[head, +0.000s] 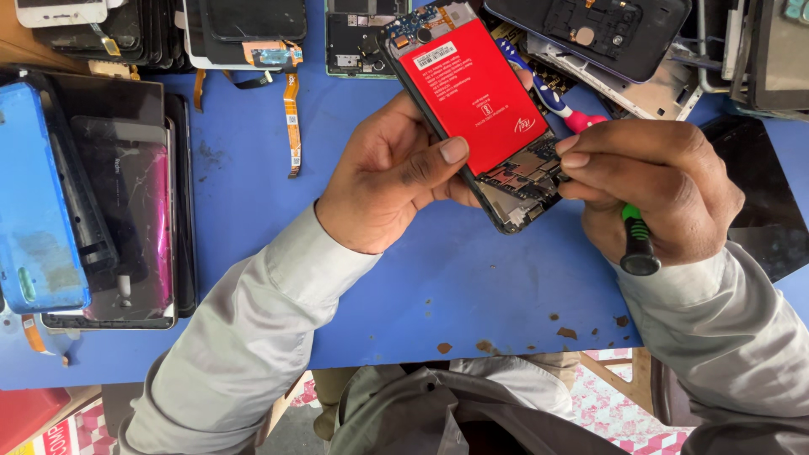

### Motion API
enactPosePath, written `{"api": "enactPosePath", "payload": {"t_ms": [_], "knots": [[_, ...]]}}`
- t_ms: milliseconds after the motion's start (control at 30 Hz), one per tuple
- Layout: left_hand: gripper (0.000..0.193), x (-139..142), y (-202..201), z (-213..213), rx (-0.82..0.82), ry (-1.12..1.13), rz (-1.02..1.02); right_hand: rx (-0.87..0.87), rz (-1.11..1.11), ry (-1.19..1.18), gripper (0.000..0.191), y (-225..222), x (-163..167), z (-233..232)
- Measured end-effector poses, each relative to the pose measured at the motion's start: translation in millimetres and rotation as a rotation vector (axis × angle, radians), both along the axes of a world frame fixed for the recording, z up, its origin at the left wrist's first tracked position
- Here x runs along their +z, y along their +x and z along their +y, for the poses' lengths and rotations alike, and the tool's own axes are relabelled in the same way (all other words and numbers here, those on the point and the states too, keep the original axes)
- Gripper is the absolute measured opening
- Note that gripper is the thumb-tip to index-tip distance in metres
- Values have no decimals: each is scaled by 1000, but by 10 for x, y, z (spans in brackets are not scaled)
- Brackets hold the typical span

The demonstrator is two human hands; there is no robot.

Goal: The person uses a screwdriver to unscrew screws from the back of a smartphone, then pries and lifts the back cover and internal components away from the phone frame by hand, working over a cluttered repair bench.

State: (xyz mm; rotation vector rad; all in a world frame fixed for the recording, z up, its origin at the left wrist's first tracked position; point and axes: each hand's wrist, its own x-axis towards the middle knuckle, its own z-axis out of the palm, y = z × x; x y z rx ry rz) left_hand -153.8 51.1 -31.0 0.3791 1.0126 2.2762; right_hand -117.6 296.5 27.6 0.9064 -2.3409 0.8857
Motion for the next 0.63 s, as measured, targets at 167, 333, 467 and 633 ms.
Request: {"api": "enactPosePath", "payload": {"t_ms": [167,333,467,633], "knots": [[56,20,-5,2,10,-13,-4,-3,-7,11,31,13,15,-3],[54,41,-1,-14,33,-15,-26,160,71,43,32,-143,33,55],[55,37,-32,-25,29,39,-59,220,169,92,33,-212,53,37],[59,25,-25,4,61,65,-97,260,220,140,33,-247,25,181]]}}
